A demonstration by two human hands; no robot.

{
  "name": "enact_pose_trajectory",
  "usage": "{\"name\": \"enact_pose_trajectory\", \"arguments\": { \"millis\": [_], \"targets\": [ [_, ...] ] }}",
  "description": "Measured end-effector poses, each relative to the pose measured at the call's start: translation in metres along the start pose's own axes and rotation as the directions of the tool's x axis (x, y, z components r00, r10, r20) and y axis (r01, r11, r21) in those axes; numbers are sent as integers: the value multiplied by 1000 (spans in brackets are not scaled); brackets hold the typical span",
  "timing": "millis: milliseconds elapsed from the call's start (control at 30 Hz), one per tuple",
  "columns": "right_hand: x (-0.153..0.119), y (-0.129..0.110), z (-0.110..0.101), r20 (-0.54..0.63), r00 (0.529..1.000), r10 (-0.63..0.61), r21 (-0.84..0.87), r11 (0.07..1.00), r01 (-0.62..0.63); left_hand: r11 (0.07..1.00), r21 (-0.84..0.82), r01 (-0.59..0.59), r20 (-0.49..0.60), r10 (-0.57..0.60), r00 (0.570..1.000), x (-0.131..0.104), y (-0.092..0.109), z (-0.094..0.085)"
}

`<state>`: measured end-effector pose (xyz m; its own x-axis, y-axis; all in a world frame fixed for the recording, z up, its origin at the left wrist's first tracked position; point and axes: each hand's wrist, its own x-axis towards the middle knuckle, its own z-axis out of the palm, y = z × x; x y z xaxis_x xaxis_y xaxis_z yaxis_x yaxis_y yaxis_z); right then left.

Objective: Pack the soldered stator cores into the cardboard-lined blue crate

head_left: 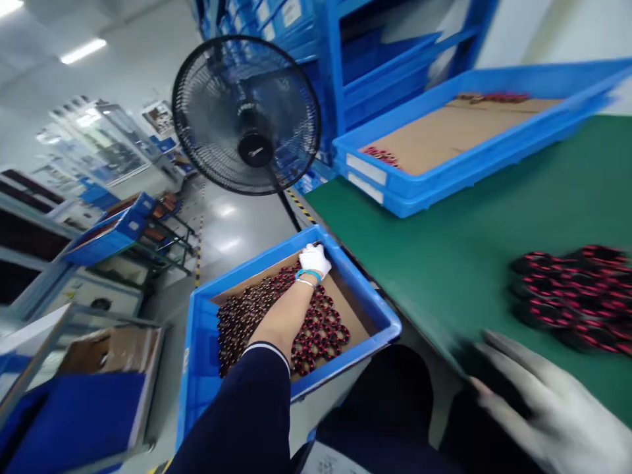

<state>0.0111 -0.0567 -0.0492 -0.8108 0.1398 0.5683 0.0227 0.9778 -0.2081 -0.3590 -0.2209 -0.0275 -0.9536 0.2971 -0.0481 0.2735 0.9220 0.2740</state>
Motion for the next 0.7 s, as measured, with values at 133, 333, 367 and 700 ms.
{"name": "enact_pose_trajectory", "arguments": {
  "millis": [133,333,367,700],
  "targets": [
    [22,-11,-9,-97,988,-122,-118,987,110,998,34,53,-31,-52,998,1,15,15],
    [12,-11,-6,-114,989,-89,-59,995,83,999,-26,34,-103,-36,994,-5,6,4],
    [10,-10,-4,-100,992,-79,-47,996,75,998,-47,33,-135,-40,990,-8,3,-4],
    [14,-2,2,99,995,-16,62,998,10,775,-195,-601,-87,597,798,-104,125,-33]
  ]
}}
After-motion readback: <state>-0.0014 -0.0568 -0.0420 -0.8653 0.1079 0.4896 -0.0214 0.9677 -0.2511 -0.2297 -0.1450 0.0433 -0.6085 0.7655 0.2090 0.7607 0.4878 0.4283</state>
